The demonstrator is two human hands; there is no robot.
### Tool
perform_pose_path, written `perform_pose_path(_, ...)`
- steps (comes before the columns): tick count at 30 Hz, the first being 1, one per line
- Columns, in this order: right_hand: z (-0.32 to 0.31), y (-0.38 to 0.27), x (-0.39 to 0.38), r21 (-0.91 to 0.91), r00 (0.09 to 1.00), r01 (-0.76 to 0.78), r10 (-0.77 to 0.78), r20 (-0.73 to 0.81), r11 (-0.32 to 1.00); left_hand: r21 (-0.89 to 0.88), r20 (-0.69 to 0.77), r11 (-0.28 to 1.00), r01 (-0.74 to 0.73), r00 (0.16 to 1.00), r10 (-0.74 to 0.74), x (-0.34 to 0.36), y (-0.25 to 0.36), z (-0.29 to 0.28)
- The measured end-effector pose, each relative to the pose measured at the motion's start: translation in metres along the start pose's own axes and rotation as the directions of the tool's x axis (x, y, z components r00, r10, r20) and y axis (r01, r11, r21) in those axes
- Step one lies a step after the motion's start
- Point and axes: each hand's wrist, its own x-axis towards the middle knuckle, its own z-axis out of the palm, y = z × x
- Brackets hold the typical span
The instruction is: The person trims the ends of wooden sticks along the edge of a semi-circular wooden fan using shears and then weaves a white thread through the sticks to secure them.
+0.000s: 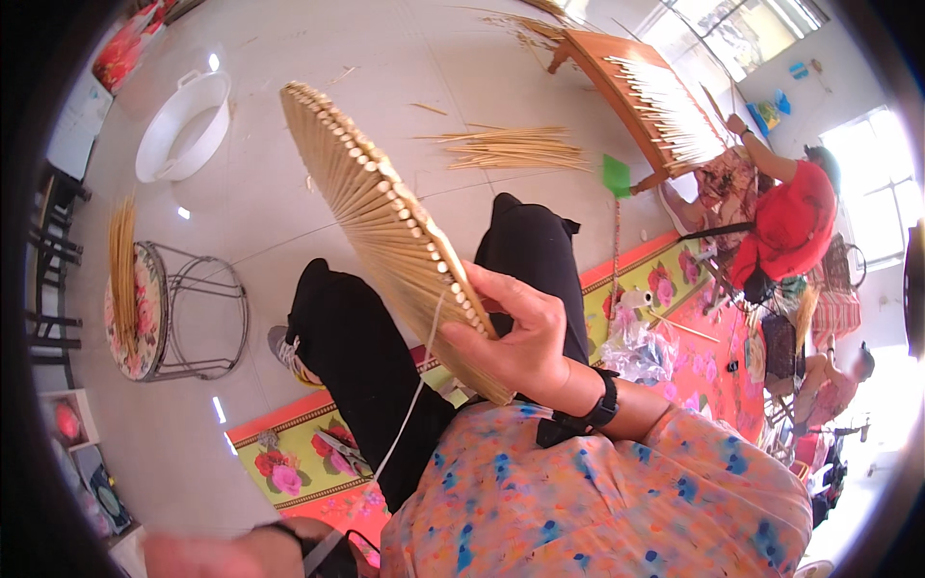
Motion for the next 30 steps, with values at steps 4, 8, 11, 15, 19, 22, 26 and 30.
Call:
perform_pose_path(4, 0.002, 0.004, -0.005, -0.044, 0.998, -0.033, 0.031, -0.061, 0.998, 0.787, -0.314, 0.188, 0.588, 0.644, -0.698, -0.038, -0.061, 0.010)
perform_pose_path(8, 0.002, 0.008, -0.008, 0.019, 0.995, -0.081, 0.082, -0.065, 0.997, 0.866, 0.020, 0.272, 0.419, 0.516, -0.857, -0.056, -0.109, 0.008)
perform_pose_path(11, -0.002, 0.009, -0.006, -0.066, 0.998, -0.057, 0.054, -0.045, 0.996, 0.890, 0.064, 0.292, 0.350, 0.539, -0.840, -0.064, -0.122, 0.008)
perform_pose_path(15, -0.003, 0.010, -0.006, -0.043, 0.997, -0.068, 0.066, -0.048, 0.997, 0.887, 0.111, 0.330, 0.324, 0.544, -0.832, -0.072, -0.130, 0.008)
perform_pose_path(19, -0.003, 0.008, -0.005, -0.039, 0.995, -0.087, 0.085, -0.054, 0.995, 0.900, 0.134, 0.331, 0.283, 0.542, -0.830, -0.070, -0.135, 0.011)
perform_pose_path(22, -0.004, 0.007, -0.005, -0.034, 0.992, -0.119, 0.117, -0.048, 0.992, 0.902, 0.145, 0.335, 0.272, 0.540, -0.829, -0.068, -0.136, 0.011)
perform_pose_path(26, -0.004, 0.007, -0.004, -0.051, 0.994, -0.104, 0.102, -0.040, 0.993, 0.908, 0.159, 0.338, 0.247, 0.543, -0.825, -0.070, -0.136, 0.010)
perform_pose_path(30, -0.004, 0.007, -0.005, -0.025, 0.992, -0.120, 0.118, -0.044, 0.993, 0.906, 0.170, 0.346, 0.245, 0.539, -0.825, -0.068, -0.137, 0.010)
